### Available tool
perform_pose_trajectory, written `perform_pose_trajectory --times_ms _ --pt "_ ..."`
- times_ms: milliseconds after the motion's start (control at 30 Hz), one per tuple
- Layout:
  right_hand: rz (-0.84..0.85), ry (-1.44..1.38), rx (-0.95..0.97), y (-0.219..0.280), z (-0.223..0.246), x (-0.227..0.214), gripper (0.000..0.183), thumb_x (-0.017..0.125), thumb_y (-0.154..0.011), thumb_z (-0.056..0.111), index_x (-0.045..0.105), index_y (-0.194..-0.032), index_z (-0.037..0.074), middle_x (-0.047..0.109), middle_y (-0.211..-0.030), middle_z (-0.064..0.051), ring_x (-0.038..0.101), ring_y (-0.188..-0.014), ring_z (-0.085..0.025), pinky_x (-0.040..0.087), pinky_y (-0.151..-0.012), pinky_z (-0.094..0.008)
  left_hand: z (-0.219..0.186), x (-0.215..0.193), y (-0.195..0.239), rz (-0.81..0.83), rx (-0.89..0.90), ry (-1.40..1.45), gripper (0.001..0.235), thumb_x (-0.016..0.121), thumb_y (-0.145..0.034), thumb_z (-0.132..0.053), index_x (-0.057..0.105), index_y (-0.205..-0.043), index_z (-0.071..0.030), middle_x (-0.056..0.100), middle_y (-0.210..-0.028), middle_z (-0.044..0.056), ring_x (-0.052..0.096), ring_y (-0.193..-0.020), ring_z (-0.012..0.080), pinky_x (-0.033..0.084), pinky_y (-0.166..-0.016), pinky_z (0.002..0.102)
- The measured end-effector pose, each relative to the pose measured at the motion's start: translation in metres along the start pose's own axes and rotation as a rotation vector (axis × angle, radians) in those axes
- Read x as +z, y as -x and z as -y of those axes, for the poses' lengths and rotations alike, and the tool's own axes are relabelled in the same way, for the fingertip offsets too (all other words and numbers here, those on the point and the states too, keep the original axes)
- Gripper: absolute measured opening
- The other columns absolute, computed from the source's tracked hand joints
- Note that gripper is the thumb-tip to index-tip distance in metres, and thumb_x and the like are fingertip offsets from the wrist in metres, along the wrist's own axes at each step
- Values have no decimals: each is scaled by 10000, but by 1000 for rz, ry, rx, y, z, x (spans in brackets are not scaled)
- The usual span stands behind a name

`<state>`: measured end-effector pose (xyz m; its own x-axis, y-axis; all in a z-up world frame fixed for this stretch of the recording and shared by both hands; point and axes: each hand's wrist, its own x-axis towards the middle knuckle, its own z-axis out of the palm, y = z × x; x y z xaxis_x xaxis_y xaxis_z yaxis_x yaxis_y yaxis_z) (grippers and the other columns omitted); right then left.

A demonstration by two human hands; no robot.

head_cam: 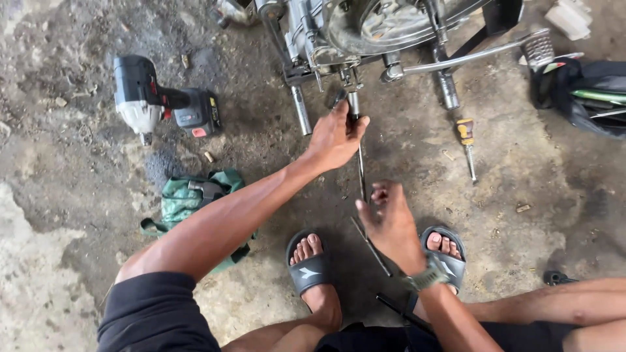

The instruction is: The person is working on a motorcycle engine, using a wrench to tighten a bolt. They then reach into a green bag to retrieve a socket and attach it to a T-handle wrench before using it on the engine.

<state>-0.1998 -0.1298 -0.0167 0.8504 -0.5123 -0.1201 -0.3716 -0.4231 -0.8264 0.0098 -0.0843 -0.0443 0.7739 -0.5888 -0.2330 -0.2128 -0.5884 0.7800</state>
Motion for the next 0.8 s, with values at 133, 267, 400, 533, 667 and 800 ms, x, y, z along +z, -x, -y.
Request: perform_pose_trajectory --times_ms 133,267,400,533,667,800 --pt "222 -80 120 11 -5 -32 408 743 -906 155 579 -1260 39 723 -965 -130 756 -917 -245 593 -741 -347 -9 0 1 64 -83 181 332 612 -921 -428 598 -995 -104 711 -741 175 738 -826 445 543 -653 562" --pt "308 -338 406 25 4 -65 359 458 -1022 179 686 -1234 0 795 -972 -178 743 -982 -241 570 -945 -388 -26 -16 10 118 -113 397 276 588 -968 -380 569 -1049 -117 637 -756 61 714 -617 200 647 -556 330" --pt "325 -372 297 50 -13 -77 512 357 -948 194 661 -1297 -26 854 -1050 -158 744 -1170 -276 480 -1108 -411 -37 -17 14 163 -53 612 259 603 -1000 -287 539 -1145 -82 612 -975 73 614 -627 121 655 -580 255" --pt "212 -408 256 79 -16 -74 363 438 -967 72 693 -1215 1 841 -1060 -131 755 -1146 -238 494 -1091 -358 -45 -23 17 159 -27 541 331 577 -972 -422 519 -1104 -124 606 -892 22 645 -600 115 657 -575 266" --pt "155 -358 20 93 -9 -76 453 476 -923 53 550 -1368 6 774 -1189 -120 685 -1268 -262 460 -1128 -391 -40 -25 19 154 -38 572 364 589 -973 -394 551 -1174 -93 639 -924 54 650 -584 125 633 -519 266" --pt "181 -230 -27 90 11 -82 704 581 -728 -44 524 -1425 35 770 -1199 -102 657 -1281 -238 366 -1214 -411 -39 -27 18 145 -79 570 358 601 -969 -393 579 -1158 -90 623 -832 29 631 -546 118 611 -486 254"
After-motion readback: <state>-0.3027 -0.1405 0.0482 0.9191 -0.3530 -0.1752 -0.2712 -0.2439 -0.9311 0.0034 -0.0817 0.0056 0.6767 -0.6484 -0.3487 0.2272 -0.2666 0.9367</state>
